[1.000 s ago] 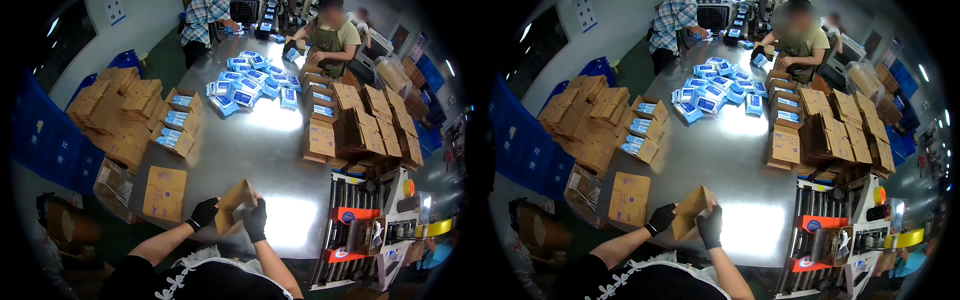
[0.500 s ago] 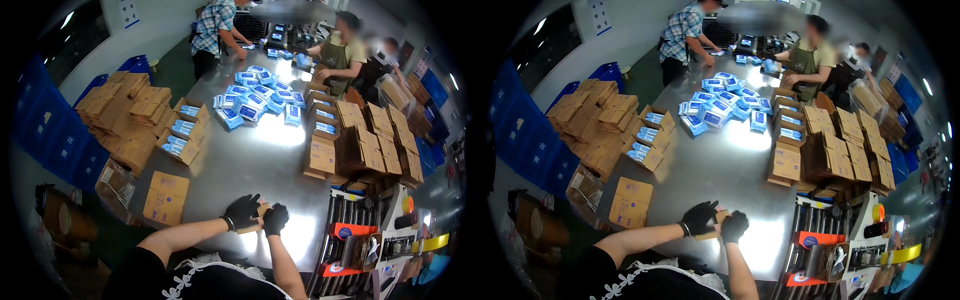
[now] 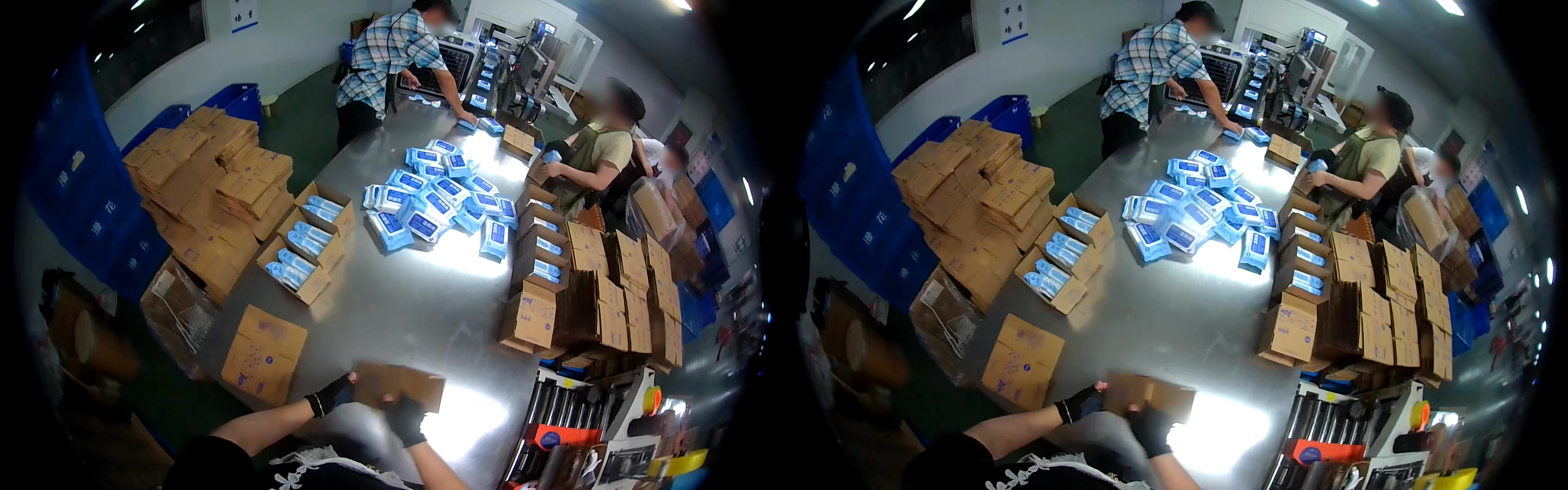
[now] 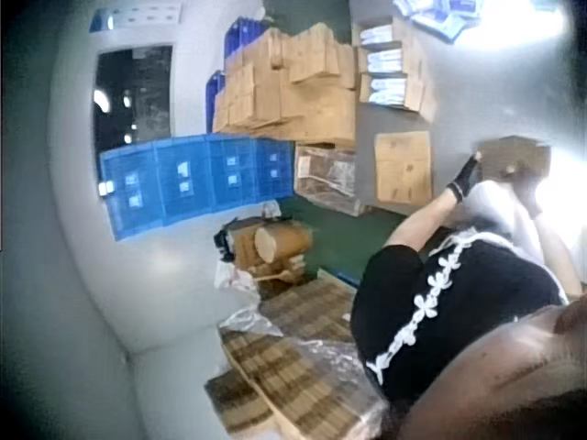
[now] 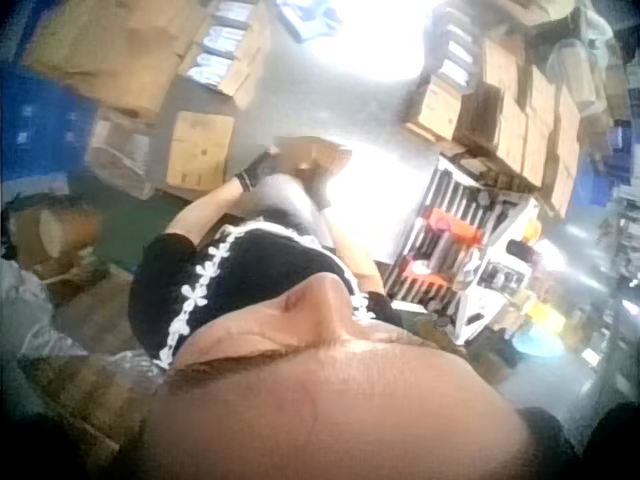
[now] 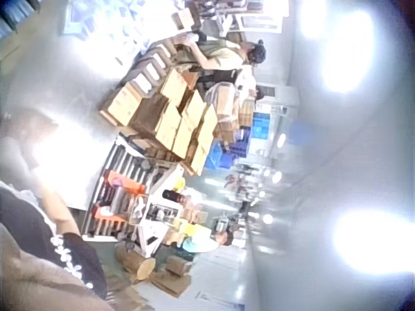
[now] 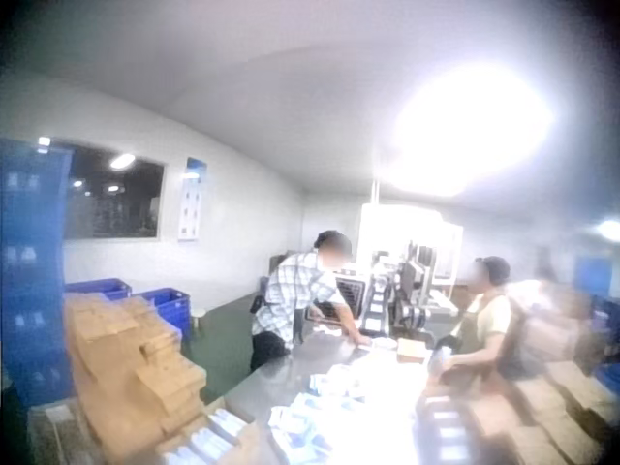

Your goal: The person packs blue packages of wipes into cardboard boxes by hand on a metal table, closing the boxes and placing them aside.

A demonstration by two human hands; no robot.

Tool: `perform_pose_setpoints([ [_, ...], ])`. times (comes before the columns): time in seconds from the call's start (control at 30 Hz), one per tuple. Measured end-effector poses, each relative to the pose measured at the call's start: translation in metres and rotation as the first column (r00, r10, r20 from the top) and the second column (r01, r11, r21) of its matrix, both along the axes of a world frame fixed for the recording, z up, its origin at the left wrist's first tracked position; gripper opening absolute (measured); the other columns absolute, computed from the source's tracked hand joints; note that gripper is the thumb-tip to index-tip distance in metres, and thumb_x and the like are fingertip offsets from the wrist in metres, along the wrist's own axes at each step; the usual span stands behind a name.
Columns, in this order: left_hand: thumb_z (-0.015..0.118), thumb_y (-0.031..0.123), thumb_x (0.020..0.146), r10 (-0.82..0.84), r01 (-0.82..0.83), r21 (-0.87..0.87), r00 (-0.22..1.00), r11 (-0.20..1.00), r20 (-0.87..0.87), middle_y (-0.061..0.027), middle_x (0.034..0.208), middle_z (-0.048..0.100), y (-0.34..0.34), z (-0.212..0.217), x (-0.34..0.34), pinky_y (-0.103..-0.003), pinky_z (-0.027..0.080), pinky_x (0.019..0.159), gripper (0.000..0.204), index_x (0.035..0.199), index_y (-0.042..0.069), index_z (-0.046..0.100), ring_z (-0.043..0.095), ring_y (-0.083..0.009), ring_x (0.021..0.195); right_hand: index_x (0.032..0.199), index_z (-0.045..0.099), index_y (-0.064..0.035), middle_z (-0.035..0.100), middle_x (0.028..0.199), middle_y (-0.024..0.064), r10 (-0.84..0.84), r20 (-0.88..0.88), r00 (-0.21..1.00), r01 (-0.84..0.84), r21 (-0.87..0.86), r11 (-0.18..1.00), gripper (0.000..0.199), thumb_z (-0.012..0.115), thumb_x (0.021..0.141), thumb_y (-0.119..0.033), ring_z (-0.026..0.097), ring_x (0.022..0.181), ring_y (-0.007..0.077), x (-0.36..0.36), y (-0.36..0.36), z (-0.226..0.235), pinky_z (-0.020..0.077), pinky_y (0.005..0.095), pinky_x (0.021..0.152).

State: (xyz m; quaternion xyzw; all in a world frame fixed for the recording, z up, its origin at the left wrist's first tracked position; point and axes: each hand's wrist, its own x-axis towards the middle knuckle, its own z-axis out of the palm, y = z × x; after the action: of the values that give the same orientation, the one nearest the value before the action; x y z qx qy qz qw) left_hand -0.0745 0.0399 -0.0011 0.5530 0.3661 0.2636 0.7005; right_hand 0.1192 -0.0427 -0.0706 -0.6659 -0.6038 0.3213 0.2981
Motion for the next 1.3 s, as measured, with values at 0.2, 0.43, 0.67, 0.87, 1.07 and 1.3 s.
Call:
perform_pose_setpoints([
  [0.2,0.059,0.02,0.083,0.332,-0.38,-0.073,0.874,0.922,-0.354,-0.0143,0.11,0.062,-0.021,-0.039,-0.004,-0.036,0.047,0.088,0.039,0.118,0.003,0.055,0.059,-0.0243,0.102,0.103,0.061,-0.0042,0.066,0.086,0.0139,0.776,0.11,0.621,-0.67,-0.438,0.599,0.034,0.061,0.084,-0.032,0.063,0.075,0.0309,-0.062,0.06,0.046,0.0499,0.0407,0.068],
  [0.43,0.056,0.016,0.083,0.234,-0.375,-0.138,0.784,0.917,-0.575,-0.0153,0.108,0.062,-0.002,-0.039,-0.014,-0.036,0.047,0.086,0.036,0.117,0.004,0.055,0.059,-0.0263,0.1,0.11,0.058,-0.0046,0.063,0.094,0.011,0.472,-0.148,0.869,-0.452,0.148,0.88,0.035,0.069,0.079,-0.018,0.062,0.085,0.0241,0.076,0.412,0.053,0.0493,0.0391,0.078],
  [0.67,0.056,0.015,0.082,0.11,-0.327,-0.205,0.731,0.922,-0.673,-0.0169,0.106,0.061,0.032,-0.053,-0.02,-0.038,0.047,0.085,0.036,0.116,0.004,0.054,0.058,-0.029,0.098,0.115,0.059,-0.0088,0.063,0.106,0.0184,0.369,0.597,0.712,-0.334,-0.174,0.926,0.074,0.083,0.05,-0.036,0.061,0.1,0.0364,0.107,0.608,0.006,0.0491,0.0415,0.085],
  [0.87,0.055,0.014,0.08,0.054,-0.324,-0.263,0.716,0.909,-0.696,-0.0183,0.104,0.061,0.046,-0.067,-0.024,-0.04,0.047,0.083,0.036,0.114,0.003,0.054,0.058,-0.0313,0.097,0.099,0.065,-0.003,0.069,0.09,0.0084,0.226,-0.379,0.897,-0.376,-0.388,0.842,0.042,0.081,0.061,-0.014,0.067,0.074,0.0185,0.159,0.674,0.033,0.0547,0.0313,0.071],
  [1.07,0.055,0.013,0.079,0.055,-0.302,-0.224,0.698,0.927,-0.714,-0.0197,0.102,0.06,0.057,-0.07,-0.027,-0.042,0.046,0.082,0.035,0.113,0.003,0.053,0.058,-0.0336,0.095,0.112,0.061,-0.0027,0.067,0.102,0.0084,0.195,-0.351,0.916,-0.35,-0.46,0.816,0.049,0.079,0.069,-0.019,0.065,0.089,0.0212,0.174,0.687,0.005,0.05,0.0332,0.085],
  [1.3,0.054,0.012,0.077,0.137,-0.317,-0.131,0.696,0.939,-0.705,-0.0213,0.1,0.06,0.044,-0.072,-0.016,-0.044,0.046,0.081,0.035,0.111,0.003,0.053,0.057,-0.0363,0.094,0.104,0.063,0.0021,0.068,0.093,0.0095,0.145,-0.459,0.876,-0.199,-0.071,0.977,0.048,0.084,0.065,-0.016,0.066,0.078,0.0187,0.128,0.57,-0.01,0.054,0.0337,0.073],
])
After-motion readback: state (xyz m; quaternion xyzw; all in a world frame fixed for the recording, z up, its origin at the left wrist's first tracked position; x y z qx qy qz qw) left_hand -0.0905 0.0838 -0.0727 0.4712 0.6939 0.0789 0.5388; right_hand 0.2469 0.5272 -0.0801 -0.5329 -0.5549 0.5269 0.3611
